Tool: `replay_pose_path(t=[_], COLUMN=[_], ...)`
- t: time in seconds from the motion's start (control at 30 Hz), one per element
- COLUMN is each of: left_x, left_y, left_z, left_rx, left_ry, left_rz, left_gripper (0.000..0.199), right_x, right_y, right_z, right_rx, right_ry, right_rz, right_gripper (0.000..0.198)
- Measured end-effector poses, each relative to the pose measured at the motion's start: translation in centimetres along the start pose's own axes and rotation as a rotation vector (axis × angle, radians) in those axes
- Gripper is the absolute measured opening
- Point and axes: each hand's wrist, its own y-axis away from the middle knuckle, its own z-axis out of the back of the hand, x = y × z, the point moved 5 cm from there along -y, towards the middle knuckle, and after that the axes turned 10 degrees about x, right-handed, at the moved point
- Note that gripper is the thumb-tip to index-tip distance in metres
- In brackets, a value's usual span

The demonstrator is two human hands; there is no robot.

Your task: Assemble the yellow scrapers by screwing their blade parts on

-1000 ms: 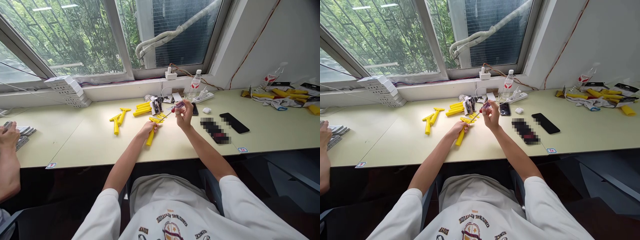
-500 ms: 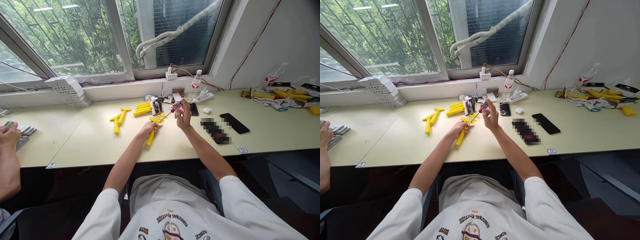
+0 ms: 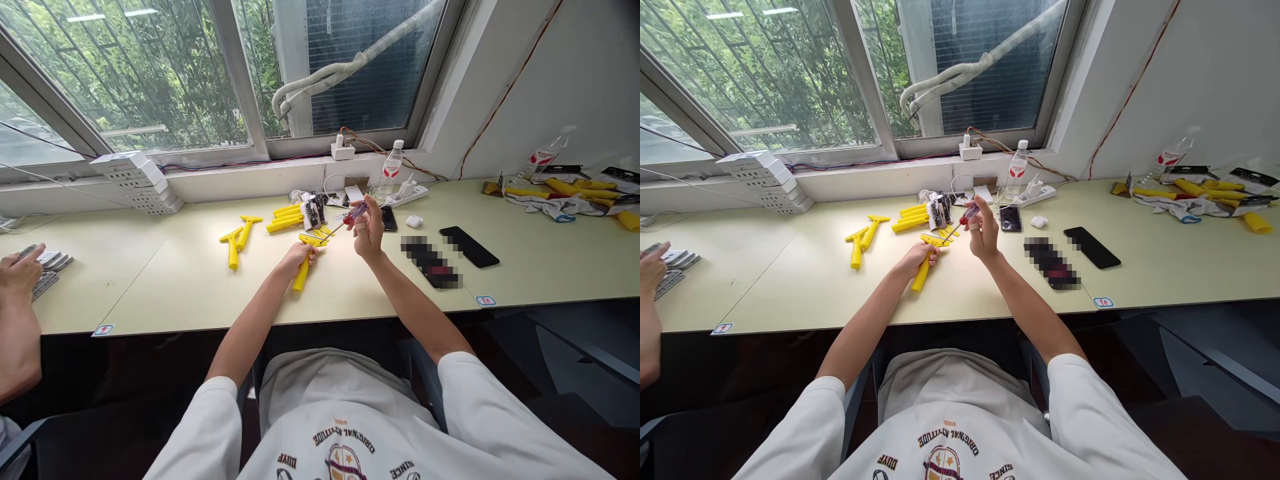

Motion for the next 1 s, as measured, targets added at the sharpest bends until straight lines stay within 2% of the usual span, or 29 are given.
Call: replay_pose_path(t=[0.1, 0.33, 0.57, 0.8, 0.9, 1.0], left_x=[-0.1, 0.0, 0.0, 0.0, 0.0, 0.1], left_y=[0.1, 0.0, 0.0, 0.0, 0.0, 0.0], left_z=[-0.1, 0.0, 0.0, 0.0, 0.0, 0.1], left_rx=[0.008, 0.016, 0.011, 0.021, 0.018, 0.016], left_ry=[-0.005, -0.015, -0.013, -0.009, -0.022, -0.029], left_rz=[0.000, 0.002, 0.004, 0.000, -0.004, -0.003], left_gripper=[0.019, 0.019, 0.020, 0.019, 0.017, 0.017], right_x=[0.0, -1.1, 0.3, -0.8, -0.7, 0.1], right_y=[0.1, 0.2, 0.1, 0.1, 0.0, -0.1], right_z=[-0.1, 0.0, 0.0, 0.2, 0.3, 0.2], right_rx=[0.019, -0.066, 0.009, -0.058, -0.037, 0.015], right_ry=[-0.021, 0.059, -0.023, 0.033, 0.054, 0.068], right_rz=[0.004, -0.037, -0.102, -0.136, -0.171, -0.168], right_gripper=[0.066, 0.079, 0.069, 0.079, 0.087, 0.083])
